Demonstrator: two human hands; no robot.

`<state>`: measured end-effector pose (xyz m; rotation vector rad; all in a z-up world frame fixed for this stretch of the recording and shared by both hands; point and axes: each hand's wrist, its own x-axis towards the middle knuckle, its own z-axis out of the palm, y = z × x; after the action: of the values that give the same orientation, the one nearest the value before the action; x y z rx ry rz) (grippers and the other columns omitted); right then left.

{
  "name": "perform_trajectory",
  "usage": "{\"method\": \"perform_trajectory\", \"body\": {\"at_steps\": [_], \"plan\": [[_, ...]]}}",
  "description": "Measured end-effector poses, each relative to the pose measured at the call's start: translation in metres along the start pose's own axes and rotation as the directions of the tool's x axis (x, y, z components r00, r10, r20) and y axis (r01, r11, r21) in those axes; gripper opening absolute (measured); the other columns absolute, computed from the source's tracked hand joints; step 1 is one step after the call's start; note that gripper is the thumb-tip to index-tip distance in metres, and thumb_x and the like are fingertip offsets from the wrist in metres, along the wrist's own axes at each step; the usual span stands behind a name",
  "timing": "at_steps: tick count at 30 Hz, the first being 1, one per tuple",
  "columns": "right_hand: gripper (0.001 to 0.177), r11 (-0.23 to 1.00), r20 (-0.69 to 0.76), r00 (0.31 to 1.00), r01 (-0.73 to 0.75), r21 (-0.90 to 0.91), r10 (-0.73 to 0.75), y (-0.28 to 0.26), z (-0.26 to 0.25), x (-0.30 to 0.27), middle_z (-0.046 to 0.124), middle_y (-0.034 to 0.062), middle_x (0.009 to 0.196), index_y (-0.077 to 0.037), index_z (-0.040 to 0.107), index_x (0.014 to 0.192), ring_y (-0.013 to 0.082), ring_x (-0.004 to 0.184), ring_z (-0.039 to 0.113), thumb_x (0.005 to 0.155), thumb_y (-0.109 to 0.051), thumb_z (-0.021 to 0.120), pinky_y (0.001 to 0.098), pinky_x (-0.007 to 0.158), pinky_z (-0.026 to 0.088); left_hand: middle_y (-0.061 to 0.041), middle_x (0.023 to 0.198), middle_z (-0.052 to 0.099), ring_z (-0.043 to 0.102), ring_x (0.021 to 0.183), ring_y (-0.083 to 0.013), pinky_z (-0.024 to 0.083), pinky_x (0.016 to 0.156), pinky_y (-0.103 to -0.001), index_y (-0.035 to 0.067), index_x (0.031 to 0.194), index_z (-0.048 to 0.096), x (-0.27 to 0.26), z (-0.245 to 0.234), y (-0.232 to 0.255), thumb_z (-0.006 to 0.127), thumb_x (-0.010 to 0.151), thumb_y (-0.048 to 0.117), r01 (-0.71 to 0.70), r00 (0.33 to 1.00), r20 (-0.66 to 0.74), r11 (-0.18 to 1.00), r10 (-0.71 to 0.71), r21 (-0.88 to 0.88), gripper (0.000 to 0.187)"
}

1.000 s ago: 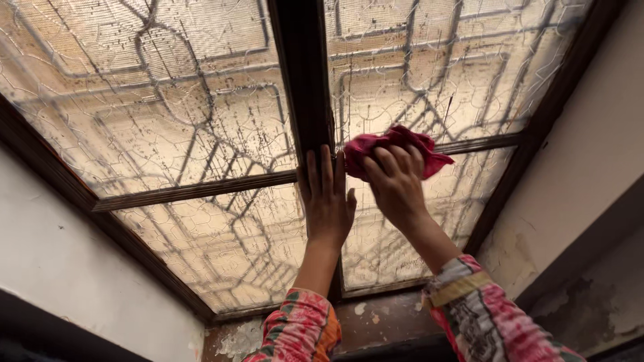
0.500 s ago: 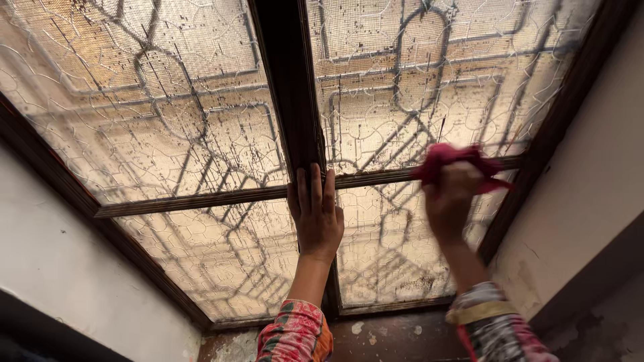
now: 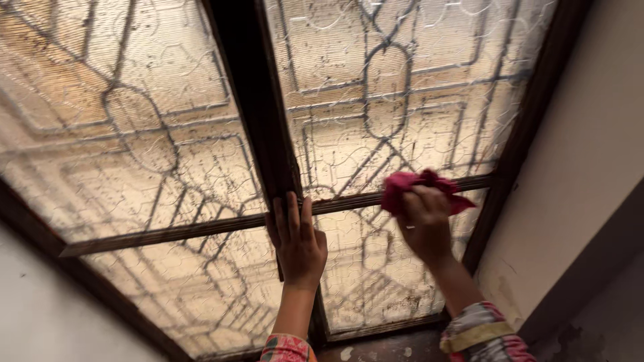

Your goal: The person wipes the wooden window frame and sill with a pink cloth. They clean the lower sill, vertical edges, and upper frame sections, moving around the perimeter of the window.

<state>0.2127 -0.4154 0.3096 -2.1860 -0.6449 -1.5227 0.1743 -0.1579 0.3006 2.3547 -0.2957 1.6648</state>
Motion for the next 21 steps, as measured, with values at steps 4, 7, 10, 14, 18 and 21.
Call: {"method": "perform_trajectory", "body": {"at_steps": [4, 7, 10, 14, 18, 21], "plan": [[0.031, 0.983, -0.085, 0.99, -0.123, -0.137, 0.112, 0.069, -0.029, -0.013, 0.059, 0.0248, 0.118, 0.002, 0.06, 0.109, 0.0446, 0.115, 0.055, 0.089, -0.019, 0.07, 0.0533, 0.105, 0.046, -0.015, 0.163, 0.033, 0.031, 0.152, -0.0404, 0.024, 0.126, -0.062, 0.011, 0.152, 0.041, -0.001, 0.004, 0.002, 0.056, 0.092, 0.008, 0.019, 1.0, -0.018, 1.0, -0.019, 0.012, 0.061], [0.026, 0.956, -0.164, 0.96, -0.252, -0.149, 0.228, 0.093, -0.036, -0.015, 0.059, 0.0256, 0.119, 0.002, 0.06, 0.11, 0.0456, 0.113, 0.055, 0.091, -0.015, 0.063, 0.0529, 0.1, 0.046, -0.015, 0.163, 0.034, 0.032, 0.152, -0.0398, 0.023, 0.126, -0.062, 0.011, 0.151, 0.041, 0.0, 0.006, 0.003, 0.056, 0.093, 0.008, 0.024, 0.999, -0.036, 1.0, -0.023, 0.011, 0.061], [0.017, 0.927, -0.225, 0.929, -0.334, -0.171, 0.294, 0.086, -0.027, -0.013, 0.059, 0.0237, 0.114, 0.002, 0.059, 0.102, 0.0452, 0.111, 0.055, 0.09, -0.011, 0.061, 0.0537, 0.1, 0.046, -0.015, 0.162, 0.034, 0.031, 0.152, -0.0397, 0.023, 0.125, -0.062, 0.011, 0.151, 0.041, 0.0, 0.007, 0.004, 0.056, 0.093, 0.01, 0.029, 0.999, -0.037, 1.0, -0.028, 0.013, 0.06], [0.021, 0.964, -0.203, 0.962, -0.215, -0.154, 0.182, 0.032, 0.005, -0.004, 0.059, 0.0241, 0.11, 0.002, 0.06, 0.098, 0.0451, 0.11, 0.054, 0.085, -0.012, 0.068, 0.0553, 0.102, 0.044, -0.017, 0.161, 0.035, 0.03, 0.151, -0.0399, 0.023, 0.124, -0.062, 0.01, 0.15, 0.041, 0.0, 0.008, 0.003, 0.055, 0.094, 0.012, 0.028, 0.999, -0.028, 0.999, -0.027, 0.025, 0.058], [0.026, 0.995, -0.071, 0.993, -0.096, 0.022, 0.098, -0.048, 0.039, 0.002, 0.06, 0.0197, 0.11, -0.003, 0.061, 0.102, 0.0414, 0.112, 0.056, 0.081, -0.014, 0.072, 0.0535, 0.1, 0.045, -0.016, 0.159, 0.035, 0.031, 0.15, -0.0398, 0.023, 0.123, -0.063, 0.009, 0.148, 0.042, 0.002, 0.009, 0.003, 0.054, 0.095, 0.013, 0.03, 0.999, -0.044, 0.999, -0.028, 0.039, 0.055], [0.037, 1.0, 0.023, 1.0, 0.003, 0.013, -0.004, -0.077, 0.043, 0.002, 0.06, 0.0186, 0.115, -0.003, 0.061, 0.111, 0.041, 0.113, 0.056, 0.078, -0.016, 0.073, 0.0553, 0.099, 0.045, -0.016, 0.159, 0.036, 0.033, 0.15, -0.0391, 0.025, 0.124, -0.061, 0.009, 0.148, 0.043, 0.0, 0.009, 0.002, 0.053, 0.098, 0.014, 0.016, 0.997, -0.073, 0.999, -0.013, 0.031, 0.052]]}}
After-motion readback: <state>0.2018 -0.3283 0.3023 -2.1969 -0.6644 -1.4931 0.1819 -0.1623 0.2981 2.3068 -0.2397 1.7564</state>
